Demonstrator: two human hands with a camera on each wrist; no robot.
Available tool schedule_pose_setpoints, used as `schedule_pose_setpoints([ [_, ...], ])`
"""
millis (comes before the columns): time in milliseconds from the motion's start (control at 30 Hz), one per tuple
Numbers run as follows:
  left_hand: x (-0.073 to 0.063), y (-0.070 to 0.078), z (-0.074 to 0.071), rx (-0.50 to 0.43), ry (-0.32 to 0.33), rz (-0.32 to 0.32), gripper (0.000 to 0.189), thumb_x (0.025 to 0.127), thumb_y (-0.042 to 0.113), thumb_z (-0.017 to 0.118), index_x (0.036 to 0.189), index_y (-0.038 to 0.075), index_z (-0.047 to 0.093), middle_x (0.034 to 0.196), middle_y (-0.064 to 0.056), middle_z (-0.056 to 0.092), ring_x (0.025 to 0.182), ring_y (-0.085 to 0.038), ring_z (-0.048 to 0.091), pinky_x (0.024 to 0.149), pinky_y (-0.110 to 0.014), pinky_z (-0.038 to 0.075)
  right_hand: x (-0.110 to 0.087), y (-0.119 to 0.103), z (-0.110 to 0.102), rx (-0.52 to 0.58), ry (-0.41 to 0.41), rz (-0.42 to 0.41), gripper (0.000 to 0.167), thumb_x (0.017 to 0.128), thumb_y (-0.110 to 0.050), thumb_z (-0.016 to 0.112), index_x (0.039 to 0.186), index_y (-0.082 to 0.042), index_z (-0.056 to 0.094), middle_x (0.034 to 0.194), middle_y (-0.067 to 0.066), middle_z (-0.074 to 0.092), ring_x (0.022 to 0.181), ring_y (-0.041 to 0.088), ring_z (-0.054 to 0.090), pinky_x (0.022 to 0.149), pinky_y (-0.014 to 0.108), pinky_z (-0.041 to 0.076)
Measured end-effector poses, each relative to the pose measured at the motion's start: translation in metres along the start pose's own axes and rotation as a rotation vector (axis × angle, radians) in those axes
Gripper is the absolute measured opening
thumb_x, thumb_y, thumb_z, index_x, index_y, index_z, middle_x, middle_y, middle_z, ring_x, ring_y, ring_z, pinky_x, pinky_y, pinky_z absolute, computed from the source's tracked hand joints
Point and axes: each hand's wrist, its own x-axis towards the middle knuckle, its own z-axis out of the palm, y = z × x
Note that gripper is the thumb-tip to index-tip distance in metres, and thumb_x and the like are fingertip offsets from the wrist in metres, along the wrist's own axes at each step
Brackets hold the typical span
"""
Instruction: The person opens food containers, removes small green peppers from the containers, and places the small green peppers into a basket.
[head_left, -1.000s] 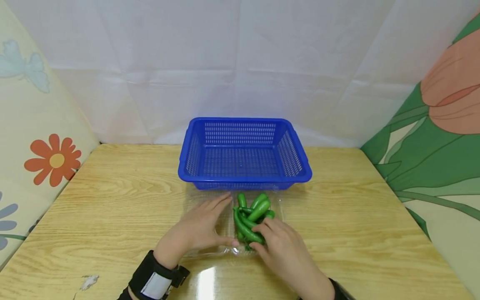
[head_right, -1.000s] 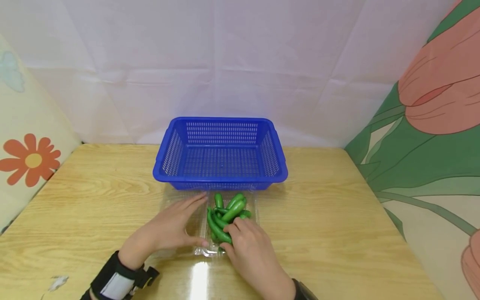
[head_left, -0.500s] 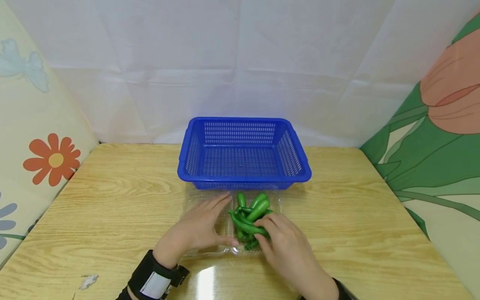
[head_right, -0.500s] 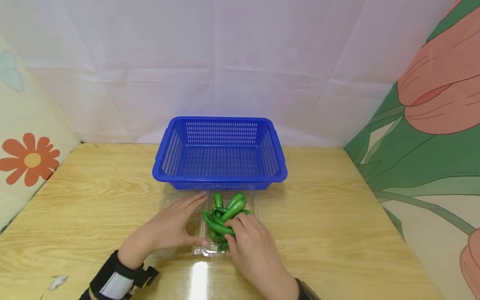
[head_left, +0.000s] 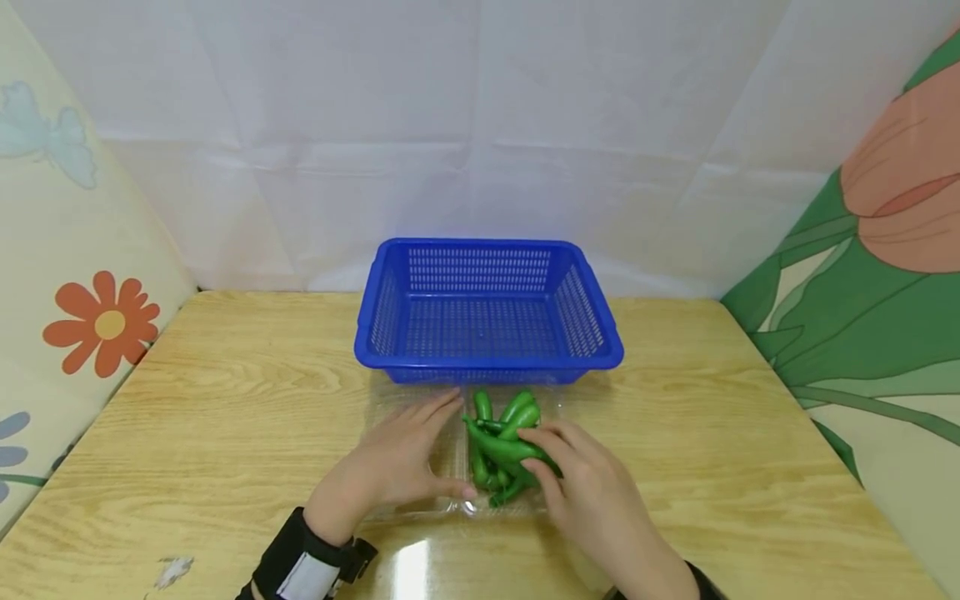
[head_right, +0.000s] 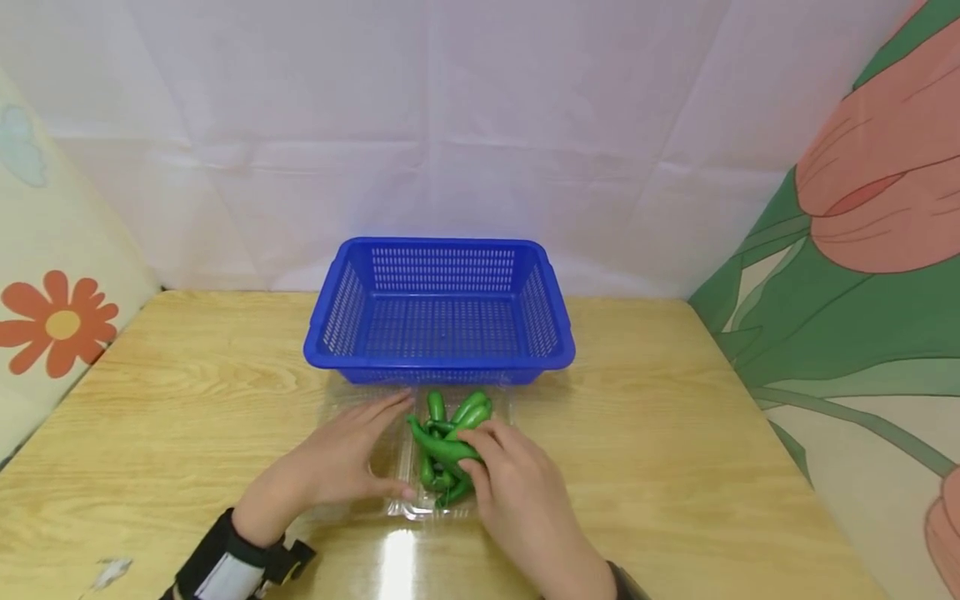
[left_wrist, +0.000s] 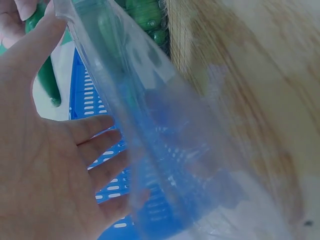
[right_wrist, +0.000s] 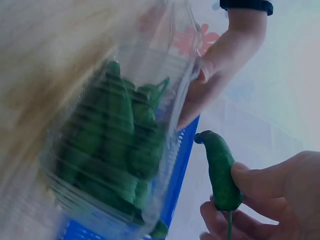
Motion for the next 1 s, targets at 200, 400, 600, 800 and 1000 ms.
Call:
schedule_pose_setpoints([
  [200, 0.0, 0.002, 0.001, -0.004, 0.0, -0.004, 0.11, 0.074, 0.067, 0.074, 0.155, 0.008, 0.031, 0.162, -0.008, 0.026, 0.144, -0.036, 0.029, 0.117, -0.056, 0.023, 0.006, 0.007, -0.008, -0.038, 0.056, -0.011, 0.03, 0.078, -0.006, 0.082, 0.107, -0.007, 0.073, 0.102, 0.005, 0.067, 0.086, 0.018, 0.066, 0.069, 0.034, 0.059],
  [400, -0.001, 0.001, 0.001, 0.005, 0.004, 0.001, 0.11, 0.073, 0.069, 0.073, 0.156, 0.009, 0.031, 0.162, -0.008, 0.026, 0.145, -0.034, 0.029, 0.118, -0.055, 0.023, 0.019, 0.023, -0.015, -0.001, 0.068, -0.021, 0.031, 0.078, -0.001, 0.082, 0.107, -0.006, 0.073, 0.101, 0.005, 0.064, 0.085, 0.017, 0.065, 0.065, 0.032, 0.057],
  [600, -0.002, 0.001, -0.001, 0.016, 0.008, -0.007, 0.111, 0.072, 0.07, 0.072, 0.156, 0.009, 0.031, 0.162, -0.008, 0.026, 0.145, -0.033, 0.029, 0.118, -0.054, 0.023, 0.033, 0.042, -0.021, 0.038, 0.096, -0.049, 0.03, 0.078, 0.005, 0.08, 0.106, -0.003, 0.073, 0.102, 0.009, 0.063, 0.084, 0.02, 0.064, 0.06, 0.03, 0.054],
  [800, -0.002, 0.002, -0.001, 0.003, -0.001, -0.009, 0.111, 0.073, 0.07, 0.072, 0.156, 0.009, 0.03, 0.162, -0.008, 0.025, 0.145, -0.034, 0.028, 0.118, -0.056, 0.022, 0.044, 0.063, -0.023, 0.05, 0.139, -0.07, 0.029, 0.076, 0.006, 0.082, 0.103, -0.003, 0.075, 0.101, 0.01, 0.065, 0.083, 0.022, 0.066, 0.054, 0.028, 0.053],
  [1000, -0.002, 0.003, -0.001, -0.008, -0.001, -0.014, 0.111, 0.073, 0.069, 0.073, 0.156, 0.009, 0.03, 0.162, -0.008, 0.025, 0.145, -0.035, 0.028, 0.117, -0.056, 0.022, 0.055, 0.076, -0.016, 0.034, 0.157, -0.077, 0.029, 0.075, 0.006, 0.083, 0.101, -0.003, 0.075, 0.102, 0.01, 0.066, 0.092, 0.025, 0.065, 0.069, 0.037, 0.057],
])
